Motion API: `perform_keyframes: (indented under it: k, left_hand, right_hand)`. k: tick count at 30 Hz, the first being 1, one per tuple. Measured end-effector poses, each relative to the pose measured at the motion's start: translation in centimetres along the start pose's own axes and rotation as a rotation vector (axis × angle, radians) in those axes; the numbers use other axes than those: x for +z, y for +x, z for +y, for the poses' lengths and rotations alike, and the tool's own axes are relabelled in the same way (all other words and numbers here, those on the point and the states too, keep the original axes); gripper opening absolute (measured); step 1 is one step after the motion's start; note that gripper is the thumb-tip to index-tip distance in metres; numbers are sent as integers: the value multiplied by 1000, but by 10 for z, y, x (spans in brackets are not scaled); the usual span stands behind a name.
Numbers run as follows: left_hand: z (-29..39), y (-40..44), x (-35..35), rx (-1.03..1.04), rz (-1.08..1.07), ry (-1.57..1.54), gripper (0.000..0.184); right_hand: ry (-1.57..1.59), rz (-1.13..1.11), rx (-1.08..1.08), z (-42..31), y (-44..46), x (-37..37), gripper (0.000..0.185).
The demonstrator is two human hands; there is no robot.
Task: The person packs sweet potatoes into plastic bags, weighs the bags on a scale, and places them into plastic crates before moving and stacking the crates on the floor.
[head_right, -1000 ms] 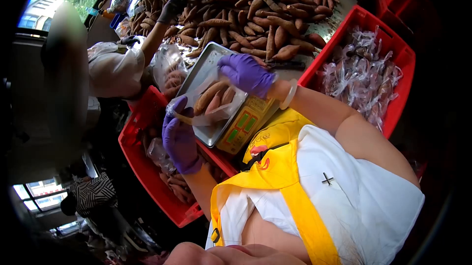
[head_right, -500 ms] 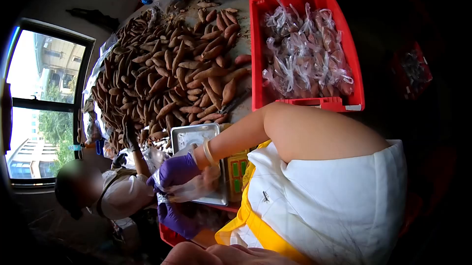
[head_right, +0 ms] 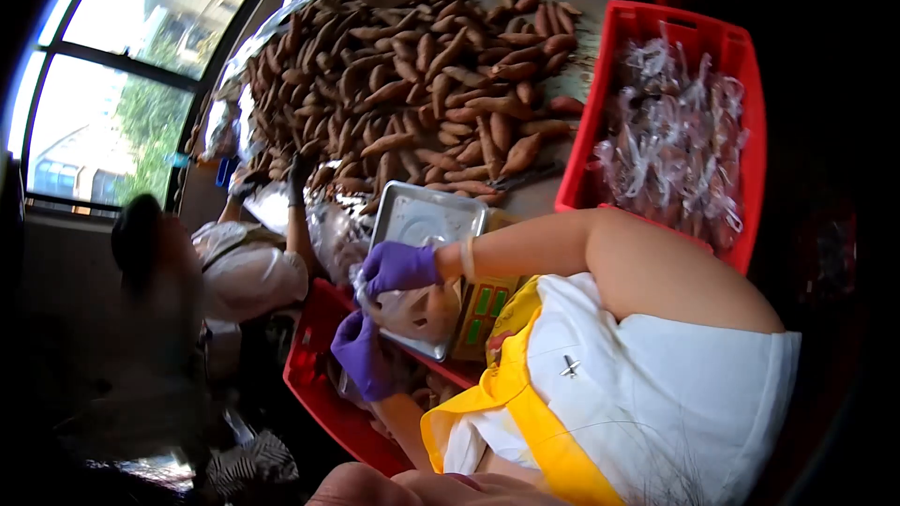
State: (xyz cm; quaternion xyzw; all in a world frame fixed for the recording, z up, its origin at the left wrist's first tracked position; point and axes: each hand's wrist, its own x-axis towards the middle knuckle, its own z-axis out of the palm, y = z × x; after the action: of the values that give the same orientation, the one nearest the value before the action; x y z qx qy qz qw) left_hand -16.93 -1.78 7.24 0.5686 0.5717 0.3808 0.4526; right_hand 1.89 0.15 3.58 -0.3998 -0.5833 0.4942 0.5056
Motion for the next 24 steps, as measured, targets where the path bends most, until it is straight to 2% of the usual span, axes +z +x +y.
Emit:
perform_keyframes:
  k: [1, 2, 3, 4, 5, 6, 8, 10, 11, 12, 13, 14, 16, 18, 19, 20, 22, 23, 24]
  left_hand:
    - [-2, 7, 4, 110, 128, 59, 12]
    - [-37, 27, -6, 164, 333, 229, 20]
    - [-76, 52, -20, 384, 445, 564, 25]
    - [-98, 57, -21, 271, 393, 752, 26]
    - [-143, 64, -23, 207, 368, 792, 23]
    - [-152, 56, -15, 71, 345, 759, 18]
    - [-145, 43, -10, 109, 322, 765, 14]
    - [-112, 25, -13, -66, 266, 495, 10]
    - [-92, 15, -18, -138, 102, 40, 9]
    - [-71, 7, -21, -200, -67, -419, 8]
    - [-52, -1, -11, -260, -189, -766, 8]
    - [-73, 7, -3, -66, -435, -1132, 13]
    - [-85, 23, -8, -26, -353, -1319, 26]
    - [-138, 48, -21, -548, -205, -1857, 43]
    - [-155, 47, -12, -580, -155, -1844, 54]
    - [-170, 45, -8, -529, -243, -1859, 63]
    - [-142, 32, -2, -364, -219, -1622, 65]
    - [-135, 26, 0, -222, -263, -1500, 57]
    - [-123, 20, -2, -41, -293, -1190, 50]
  right_hand:
    - [394, -92, 80, -9, -10, -9, 16]
    - [536, -193, 170, 16, -16, -22, 19]
    - [502, -256, 299, 17, -29, -35, 17]
    - [330, -332, 405, 26, -47, -38, 16]
    - [207, -399, 359, 38, -64, -42, 16]
    - [-235, -458, 97, 47, -72, -47, 11]
    - [-568, -518, -379, 44, -67, -57, 9]
    - [-675, -510, -335, 46, -55, -66, 9]
    - [-681, -470, -363, 41, -43, -67, 8]
    - [-547, -399, -469, 42, -35, -58, 9]
    - [-549, -410, -467, 48, -30, -53, 9]
    - [-556, -421, -461, 53, -29, -51, 10]
    - [-418, -381, -400, 54, -39, -55, 10]
    - [-171, -368, -66, 57, -63, -63, 10]
    - [-224, -447, -143, 49, -74, -62, 10]
    - [-275, -527, -235, 39, -81, -55, 11]
    - [244, -602, 199, 21, -86, -43, 22]
    - [333, -600, 236, 14, -76, -38, 32]
    - [234, -446, 51, 24, -67, -28, 38]
